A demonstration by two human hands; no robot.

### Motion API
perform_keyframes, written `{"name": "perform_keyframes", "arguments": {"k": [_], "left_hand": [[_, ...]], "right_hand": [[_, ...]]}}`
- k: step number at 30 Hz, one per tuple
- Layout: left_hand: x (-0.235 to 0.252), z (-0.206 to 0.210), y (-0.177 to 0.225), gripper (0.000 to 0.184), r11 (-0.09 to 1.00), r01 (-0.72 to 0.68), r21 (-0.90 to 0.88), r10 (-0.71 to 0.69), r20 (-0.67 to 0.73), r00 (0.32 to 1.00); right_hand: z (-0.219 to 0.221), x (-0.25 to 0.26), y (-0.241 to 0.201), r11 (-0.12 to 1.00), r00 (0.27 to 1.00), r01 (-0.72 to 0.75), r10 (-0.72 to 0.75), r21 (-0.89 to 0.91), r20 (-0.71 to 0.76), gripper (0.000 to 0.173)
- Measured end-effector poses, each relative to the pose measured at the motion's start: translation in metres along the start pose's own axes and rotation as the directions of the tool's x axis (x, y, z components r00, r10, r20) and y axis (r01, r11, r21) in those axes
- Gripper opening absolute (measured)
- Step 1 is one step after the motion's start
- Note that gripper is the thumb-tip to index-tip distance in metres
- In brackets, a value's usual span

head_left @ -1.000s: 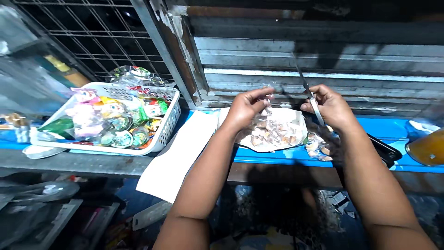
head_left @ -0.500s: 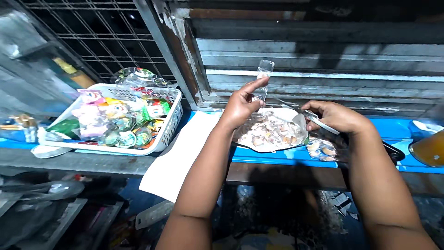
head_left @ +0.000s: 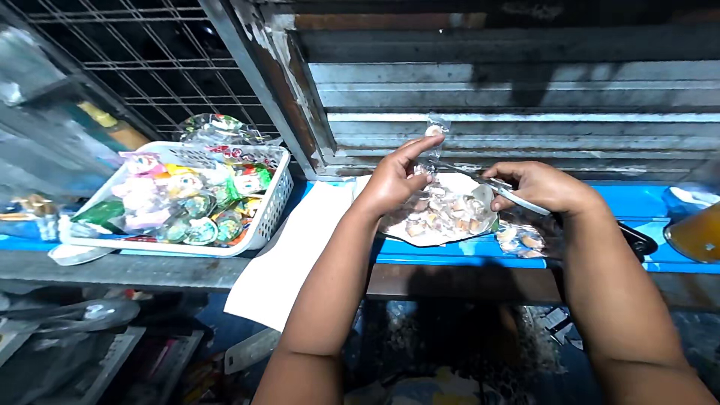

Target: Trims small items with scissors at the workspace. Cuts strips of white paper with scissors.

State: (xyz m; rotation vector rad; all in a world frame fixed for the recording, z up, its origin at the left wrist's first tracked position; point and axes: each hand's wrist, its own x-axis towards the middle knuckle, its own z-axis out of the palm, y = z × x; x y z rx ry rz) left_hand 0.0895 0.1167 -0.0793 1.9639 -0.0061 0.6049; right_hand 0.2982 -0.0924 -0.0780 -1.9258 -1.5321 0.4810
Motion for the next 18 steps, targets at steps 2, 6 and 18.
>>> {"name": "perform_keyframes", "arguments": {"k": [2, 6, 18], "left_hand": [[-0.0002, 0.0017, 0.0004, 0.059, 1.0, -0.012, 0.012, 0.012, 0.009, 1.0], [-0.0006, 0.0055, -0.0003, 0.06, 0.999, -0.018, 0.028, 0.017, 0.035, 0.999], [-0.0012, 0.0075, 0.0016, 0.06, 0.998, -0.022, 0.066, 0.019, 0.047, 0.999]], "right_hand": [[0.0004, -0.0002, -0.0008, 1.0, 1.0, 0.018, -0.018, -0.008, -0.01, 0.05], [0.0046, 0.0001, -0.0057, 1.0, 1.0, 0.018, -0.018, -0.002, -0.012, 0.047], [0.0082, 0.0029, -0.0082, 0.999, 0.997, 0.046, -0.048, -0.02, -0.063, 0.048]]}}
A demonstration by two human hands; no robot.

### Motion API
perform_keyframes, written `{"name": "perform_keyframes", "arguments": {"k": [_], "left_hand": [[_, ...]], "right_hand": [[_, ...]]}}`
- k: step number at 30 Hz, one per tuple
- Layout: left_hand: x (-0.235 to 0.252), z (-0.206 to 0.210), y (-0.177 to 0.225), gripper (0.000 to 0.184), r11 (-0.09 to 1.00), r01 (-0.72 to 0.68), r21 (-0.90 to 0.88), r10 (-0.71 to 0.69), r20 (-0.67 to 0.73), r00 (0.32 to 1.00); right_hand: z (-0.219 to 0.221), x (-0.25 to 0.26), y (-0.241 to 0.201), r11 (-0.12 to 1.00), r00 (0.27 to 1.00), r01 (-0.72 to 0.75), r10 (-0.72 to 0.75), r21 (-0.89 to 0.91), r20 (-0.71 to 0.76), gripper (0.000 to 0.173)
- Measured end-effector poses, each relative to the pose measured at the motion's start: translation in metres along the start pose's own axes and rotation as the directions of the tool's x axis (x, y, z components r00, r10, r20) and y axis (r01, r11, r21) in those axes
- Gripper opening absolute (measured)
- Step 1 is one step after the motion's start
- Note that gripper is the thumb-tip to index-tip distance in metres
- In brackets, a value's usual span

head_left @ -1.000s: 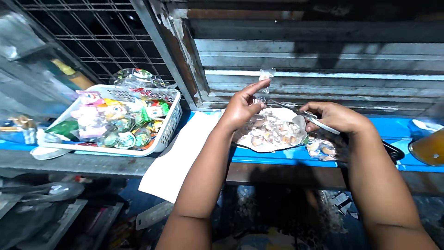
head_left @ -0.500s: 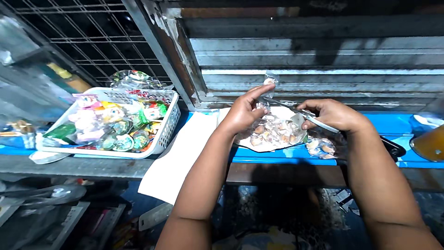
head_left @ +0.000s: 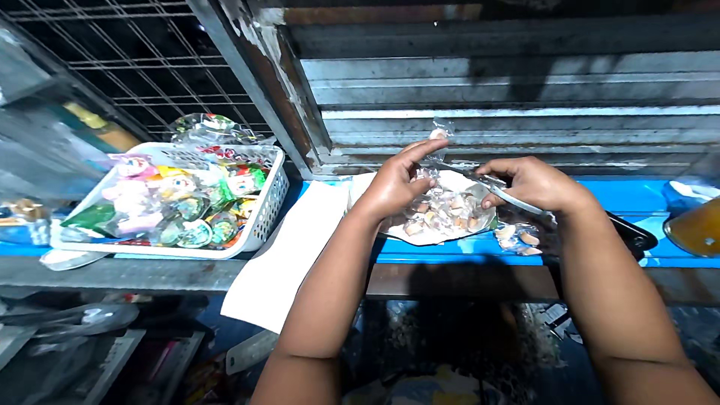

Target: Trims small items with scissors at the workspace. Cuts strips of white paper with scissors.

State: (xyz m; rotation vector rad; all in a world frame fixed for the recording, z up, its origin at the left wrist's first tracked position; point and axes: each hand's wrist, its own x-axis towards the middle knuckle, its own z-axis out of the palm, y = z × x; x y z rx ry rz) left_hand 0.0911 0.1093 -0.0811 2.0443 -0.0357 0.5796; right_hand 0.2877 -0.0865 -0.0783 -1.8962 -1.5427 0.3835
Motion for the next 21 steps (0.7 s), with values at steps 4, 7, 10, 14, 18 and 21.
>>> {"name": "perform_keyframes", "arguments": {"k": [4, 7, 10, 14, 18, 21], "left_hand": [[0.0004, 0.0009, -0.0015, 0.06, 1.0, -0.012, -0.005, 0.012, 0.005, 1.0], [0.0004, 0.0011, -0.0019, 0.06, 1.0, -0.013, 0.007, 0.013, 0.007, 1.0], [0.0002, 0.0013, -0.0013, 0.06, 1.0, -0.007, 0.011, 0.006, 0.01, 1.0], [0.0004, 0.0013, -0.0011, 0.061, 1.0, -0.01, 0.009, 0.01, 0.017, 1.0], [0.0001, 0.0018, -0.0003, 0.062, 1.0, -0.005, 0.004, 0.005, 0.014, 1.0], [0.0, 0.0019, -0.0004, 0.061, 1.0, -0.002, 0.016, 0.002, 0.017, 1.0]], "right_hand": [[-0.0001, 0.0005, 0.0001, 1.0, 1.0, 0.01, -0.01, -0.018, 0.0, 0.047], [0.0004, 0.0006, -0.0002, 1.0, 1.0, 0.018, -0.018, -0.025, -0.007, 0.045], [0.0006, 0.0006, 0.0003, 0.999, 1.0, 0.02, -0.021, -0.025, -0.009, 0.044], [0.0007, 0.0008, 0.0007, 0.999, 0.999, 0.035, -0.035, -0.035, -0.013, 0.041], [0.0005, 0.0004, -0.0008, 0.999, 0.999, 0.029, -0.03, -0.041, -0.021, 0.04], [0.0009, 0.0001, -0.0003, 0.998, 0.999, 0.032, -0.033, -0.049, -0.023, 0.039]]}}
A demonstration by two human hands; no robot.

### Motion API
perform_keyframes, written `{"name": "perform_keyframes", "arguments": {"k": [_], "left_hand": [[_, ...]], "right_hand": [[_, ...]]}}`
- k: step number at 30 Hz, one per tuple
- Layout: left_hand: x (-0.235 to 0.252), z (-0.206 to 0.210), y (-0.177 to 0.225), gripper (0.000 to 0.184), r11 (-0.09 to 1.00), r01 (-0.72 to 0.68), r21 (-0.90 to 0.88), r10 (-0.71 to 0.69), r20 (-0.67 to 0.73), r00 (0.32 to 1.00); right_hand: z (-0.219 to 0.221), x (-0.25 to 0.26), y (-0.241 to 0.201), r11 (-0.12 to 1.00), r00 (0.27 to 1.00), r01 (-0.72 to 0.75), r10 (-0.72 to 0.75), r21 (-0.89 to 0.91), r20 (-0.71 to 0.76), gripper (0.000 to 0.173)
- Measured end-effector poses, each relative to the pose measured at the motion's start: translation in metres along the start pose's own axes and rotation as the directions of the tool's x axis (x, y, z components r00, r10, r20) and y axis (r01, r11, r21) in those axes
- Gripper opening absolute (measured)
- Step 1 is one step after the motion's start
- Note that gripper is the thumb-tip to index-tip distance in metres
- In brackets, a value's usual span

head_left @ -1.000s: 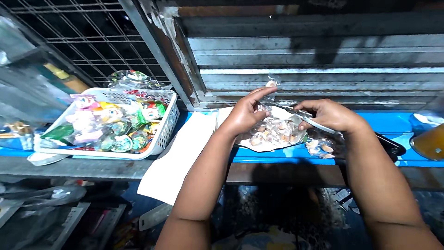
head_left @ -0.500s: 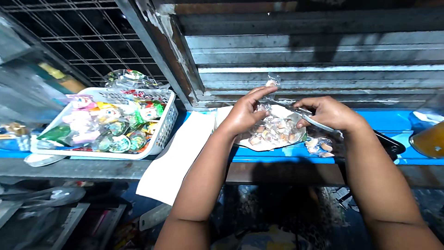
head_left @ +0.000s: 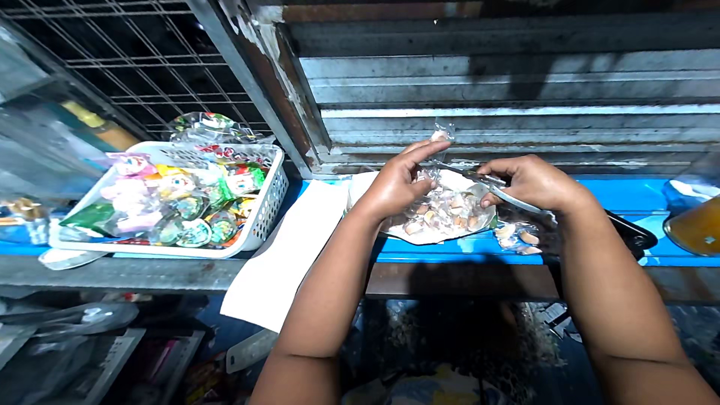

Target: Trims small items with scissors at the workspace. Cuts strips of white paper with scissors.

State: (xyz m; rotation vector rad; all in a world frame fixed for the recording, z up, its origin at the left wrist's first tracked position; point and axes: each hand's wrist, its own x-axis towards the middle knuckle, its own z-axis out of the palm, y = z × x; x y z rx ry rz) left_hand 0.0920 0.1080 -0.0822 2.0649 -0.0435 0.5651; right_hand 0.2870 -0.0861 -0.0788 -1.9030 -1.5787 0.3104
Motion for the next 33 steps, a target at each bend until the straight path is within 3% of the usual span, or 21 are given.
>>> {"name": "perform_keyframes", "arguments": {"k": [19, 25, 29, 33], "left_hand": [[-0.001, -0.005, 0.004, 0.066, 0.993, 0.061, 0.099, -0.069, 0.085, 0.994], [-0.002, -0.015, 0.002, 0.067, 0.996, 0.077, -0.035, -0.073, 0.094, 0.993], [-0.003, -0.015, 0.004, 0.072, 0.988, 0.132, -0.085, -0.121, 0.127, 0.984], [-0.002, -0.012, 0.005, 0.085, 0.989, 0.133, -0.064, -0.121, 0.166, 0.979]], "right_hand": [[-0.002, -0.001, 0.0, 0.997, 1.0, 0.001, 0.001, -0.072, 0.026, 0.03], [-0.015, -0.001, 0.008, 0.994, 0.99, -0.075, 0.084, -0.079, 0.11, 0.035], [-0.031, -0.008, 0.018, 0.989, 0.989, -0.145, 0.145, 0.001, 0.019, 0.029], [-0.033, -0.009, 0.02, 0.984, 0.994, -0.102, 0.107, 0.144, -0.024, 0.03]]}}
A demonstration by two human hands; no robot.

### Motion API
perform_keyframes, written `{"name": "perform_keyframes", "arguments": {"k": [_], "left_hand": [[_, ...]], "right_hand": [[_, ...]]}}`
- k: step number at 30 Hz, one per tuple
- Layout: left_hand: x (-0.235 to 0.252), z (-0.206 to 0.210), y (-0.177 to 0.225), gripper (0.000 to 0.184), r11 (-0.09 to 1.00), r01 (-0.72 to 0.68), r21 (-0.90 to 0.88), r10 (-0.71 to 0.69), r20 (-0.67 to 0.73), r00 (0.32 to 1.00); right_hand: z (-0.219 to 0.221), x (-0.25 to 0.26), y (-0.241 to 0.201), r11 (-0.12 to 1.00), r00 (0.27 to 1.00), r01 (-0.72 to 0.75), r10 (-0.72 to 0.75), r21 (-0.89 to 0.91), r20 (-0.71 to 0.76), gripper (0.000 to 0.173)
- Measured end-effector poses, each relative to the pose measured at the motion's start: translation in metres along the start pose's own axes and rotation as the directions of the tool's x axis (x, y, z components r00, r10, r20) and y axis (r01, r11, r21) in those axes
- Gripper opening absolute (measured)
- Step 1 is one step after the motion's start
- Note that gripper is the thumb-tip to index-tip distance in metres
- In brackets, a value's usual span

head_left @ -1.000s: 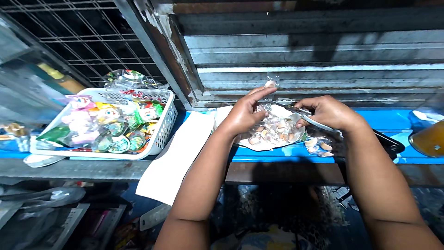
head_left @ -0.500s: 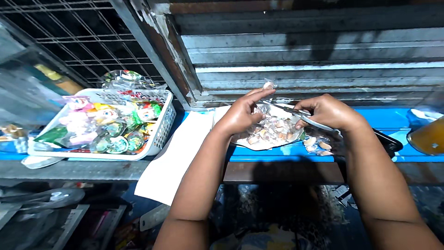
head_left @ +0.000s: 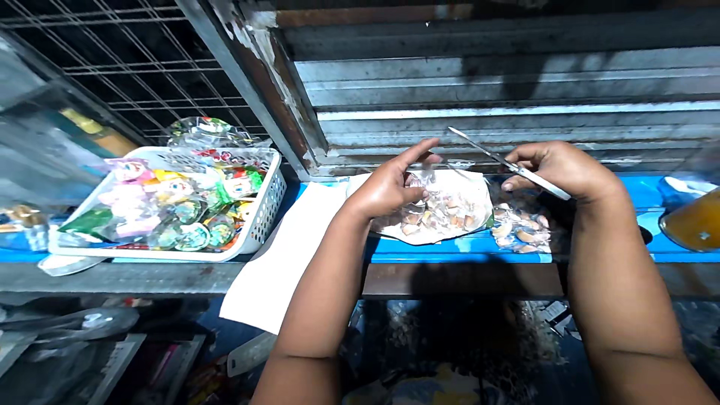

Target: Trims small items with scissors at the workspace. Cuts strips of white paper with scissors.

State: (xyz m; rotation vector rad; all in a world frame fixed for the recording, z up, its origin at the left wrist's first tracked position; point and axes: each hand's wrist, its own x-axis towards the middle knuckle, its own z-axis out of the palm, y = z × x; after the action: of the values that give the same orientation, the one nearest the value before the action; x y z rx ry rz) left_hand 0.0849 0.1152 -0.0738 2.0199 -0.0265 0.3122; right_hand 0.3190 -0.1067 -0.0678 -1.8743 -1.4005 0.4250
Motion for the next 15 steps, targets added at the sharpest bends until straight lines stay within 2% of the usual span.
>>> {"name": "perform_keyframes", "arguments": {"k": [3, 9, 12, 15], "left_hand": [[0.0, 0.007, 0.004, 0.09, 1.0, -0.012, 0.002, 0.012, -0.003, 1.0], [0.005, 0.024, 0.005, 0.109, 0.999, 0.002, -0.041, -0.005, -0.066, 0.998], [0.007, 0.031, 0.003, 0.116, 0.998, -0.017, -0.058, 0.012, -0.083, 0.996], [0.007, 0.035, 0.001, 0.115, 0.997, -0.033, -0.063, 0.029, -0.062, 0.998]], "right_hand": [[0.02, 0.005, -0.012, 0.992, 0.998, 0.052, -0.048, 0.119, -0.036, 0.033], [0.075, 0.009, -0.041, 0.891, 0.985, 0.066, 0.013, 0.45, -0.171, 0.033], [0.088, 0.006, -0.047, 0.869, 0.978, 0.11, -0.01, 0.483, -0.206, 0.037], [0.094, 0.005, -0.046, 0.881, 0.965, 0.192, -0.089, 0.434, -0.246, 0.036]]}}
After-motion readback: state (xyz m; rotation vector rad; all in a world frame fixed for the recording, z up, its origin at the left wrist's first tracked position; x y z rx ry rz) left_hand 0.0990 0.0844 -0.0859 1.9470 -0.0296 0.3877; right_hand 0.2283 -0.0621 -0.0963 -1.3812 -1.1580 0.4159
